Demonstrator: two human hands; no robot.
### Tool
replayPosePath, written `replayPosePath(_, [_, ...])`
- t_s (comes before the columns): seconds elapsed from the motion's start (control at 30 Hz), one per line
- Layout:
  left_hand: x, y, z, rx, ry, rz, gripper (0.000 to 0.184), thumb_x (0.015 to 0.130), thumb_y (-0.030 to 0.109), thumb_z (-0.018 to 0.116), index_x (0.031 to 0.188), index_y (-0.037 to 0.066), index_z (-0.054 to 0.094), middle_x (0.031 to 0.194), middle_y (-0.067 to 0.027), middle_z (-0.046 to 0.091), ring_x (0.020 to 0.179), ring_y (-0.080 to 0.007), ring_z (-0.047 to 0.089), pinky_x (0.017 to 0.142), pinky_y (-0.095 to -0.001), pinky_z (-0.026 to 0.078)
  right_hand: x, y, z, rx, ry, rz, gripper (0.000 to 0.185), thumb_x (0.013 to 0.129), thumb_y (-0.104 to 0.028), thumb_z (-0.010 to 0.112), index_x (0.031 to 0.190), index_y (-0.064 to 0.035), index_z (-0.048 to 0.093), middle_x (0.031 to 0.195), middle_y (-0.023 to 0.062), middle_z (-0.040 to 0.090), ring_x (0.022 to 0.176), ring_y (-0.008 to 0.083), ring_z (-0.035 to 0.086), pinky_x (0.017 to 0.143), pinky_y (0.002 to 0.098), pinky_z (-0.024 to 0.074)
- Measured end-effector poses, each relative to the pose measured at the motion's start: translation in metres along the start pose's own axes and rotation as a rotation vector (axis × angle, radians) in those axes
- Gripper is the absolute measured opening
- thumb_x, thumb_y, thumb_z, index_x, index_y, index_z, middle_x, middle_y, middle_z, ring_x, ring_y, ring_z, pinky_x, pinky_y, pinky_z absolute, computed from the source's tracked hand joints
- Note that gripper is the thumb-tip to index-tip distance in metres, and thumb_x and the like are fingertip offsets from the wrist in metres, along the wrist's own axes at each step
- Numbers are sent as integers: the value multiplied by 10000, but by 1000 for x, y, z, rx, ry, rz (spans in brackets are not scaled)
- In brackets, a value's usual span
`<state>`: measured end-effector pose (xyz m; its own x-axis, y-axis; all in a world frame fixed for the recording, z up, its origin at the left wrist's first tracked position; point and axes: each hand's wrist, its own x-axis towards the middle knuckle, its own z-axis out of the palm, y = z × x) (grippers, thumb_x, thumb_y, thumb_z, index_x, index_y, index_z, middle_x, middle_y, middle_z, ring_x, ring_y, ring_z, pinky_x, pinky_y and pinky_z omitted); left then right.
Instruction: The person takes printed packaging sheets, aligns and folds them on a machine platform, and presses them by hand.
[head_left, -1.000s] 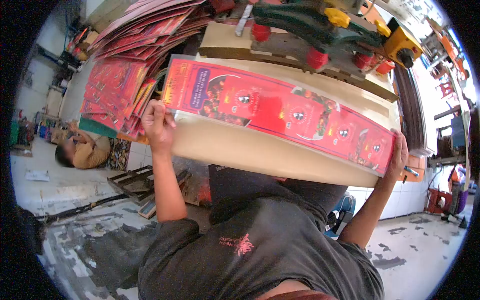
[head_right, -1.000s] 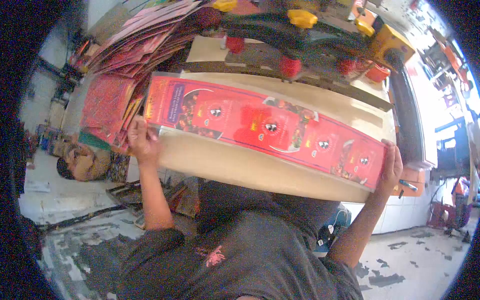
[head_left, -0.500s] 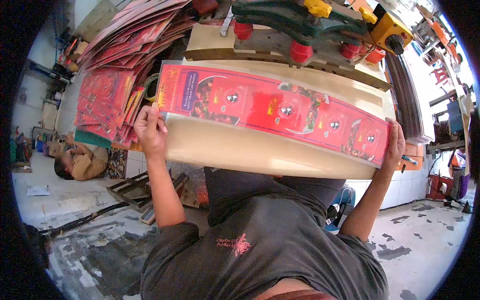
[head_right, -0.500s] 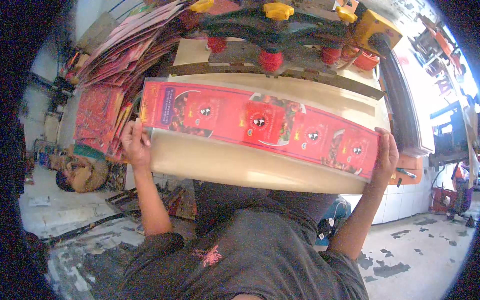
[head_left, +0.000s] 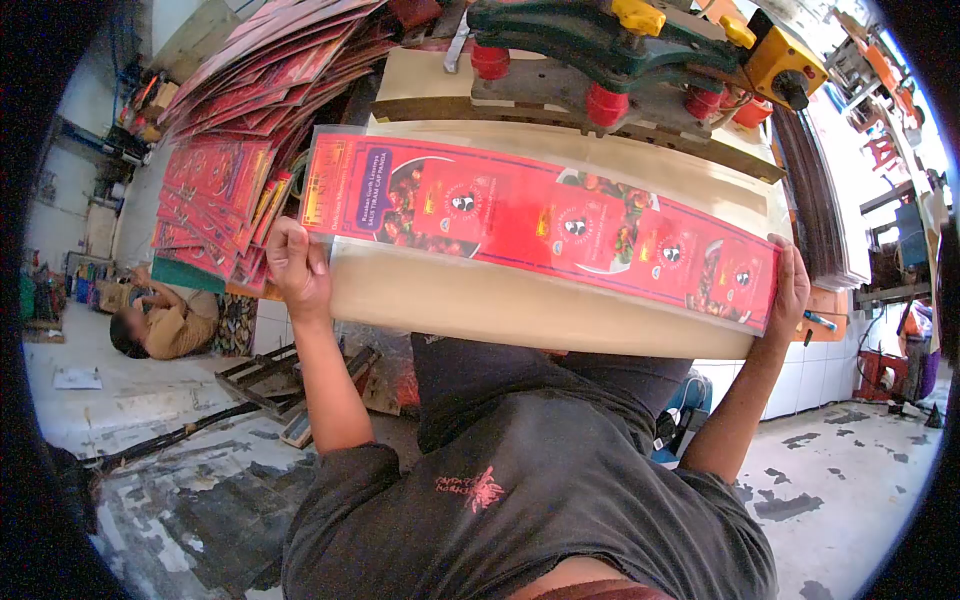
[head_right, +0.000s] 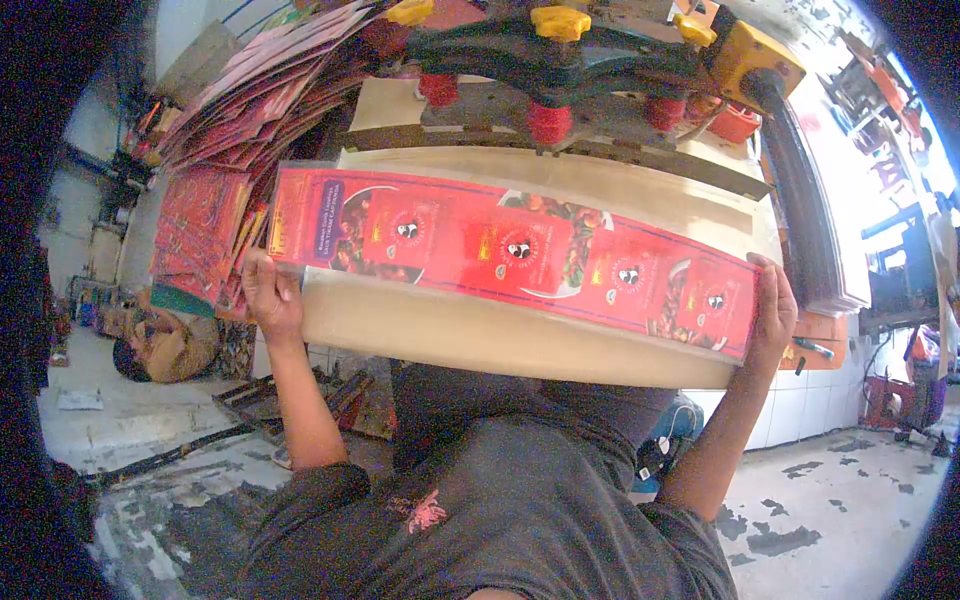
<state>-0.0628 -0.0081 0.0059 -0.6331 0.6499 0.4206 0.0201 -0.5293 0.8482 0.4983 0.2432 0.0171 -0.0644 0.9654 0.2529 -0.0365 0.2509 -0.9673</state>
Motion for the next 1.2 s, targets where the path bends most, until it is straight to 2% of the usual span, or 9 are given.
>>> replayPosePath(0.13, [3,0,11,147,64,12,158,1007,177,651,891,122,558,581,86,392,466,-14,327,457,-201,237,-2,-3,3,9,17,-3,334,1063,-260,563,1163,39,671,1007,53,686,891,81,620,780,219,498])
replayPosePath(0.37, [0,5,22,226,131,-43,202,1020,223,638,864,142,538,578,87,383,472,-16,315,459,-207,239,-2,-2,3,64,14,19,315,1059,-250,573,1146,35,674,981,46,690,867,72,617,764,208,496])
replayPosePath(0.47, [-1,3,12,-20,41,-21,261,1012,271,651,851,115,517,641,41,459,489,-37,345,480,-218,257,-1,1,1,-5,20,17,314,1061,-249,567,1143,35,675,976,46,690,866,68,613,770,209,496])
replayPosePath(0.6, [1,-3,11,-26,40,20,269,998,296,671,857,121,523,660,41,482,517,-50,376,503,-220,293,0,2,-1,-12,-11,34,322,1058,-259,569,1138,34,679,984,47,689,875,73,610,789,215,495])
replayPosePath(0.8, [2,7,25,136,357,-73,205,979,282,701,1015,95,624,792,21,598,686,-83,547,583,-231,418,-10,-14,10,-184,23,-34,333,1052,-253,551,1156,36,679,1048,54,691,976,116,613,889,251,485])
replayPosePath(0.97, [-5,19,55,199,471,-149,185,1003,252,672,929,90,621,728,39,545,626,-58,498,536,-210,374,-16,-27,21,-91,-57,-10,338,1034,-263,574,1168,26,688,1088,64,690,1009,115,610,908,266,480])
replayPosePath(1.03, [-9,18,37,250,352,-216,189,1005,240,669,899,97,606,709,43,528,595,-45,467,511,-201,349,-10,-21,11,-123,-81,6,356,1025,-272,592,1209,22,673,1098,73,691,1015,116,616,907,269,489])
replayPosePath(1.13, [-16,22,19,374,221,-319,218,1012,222,657,845,110,574,684,48,503,550,-22,415,473,-186,302,-7,-33,15,-16,-195,259,399,995,-262,635,1298,-2,627,1088,122,696,983,118,636,869,254,501])
replayPosePath(1.2, [-20,28,16,489,209,-434,260,1024,243,637,812,110,565,674,51,490,543,-13,402,466,-181,289,1,-22,11,-68,-183,218,408,992,-263,645,1310,-8,621,1053,116,697,965,114,645,820,240,503])
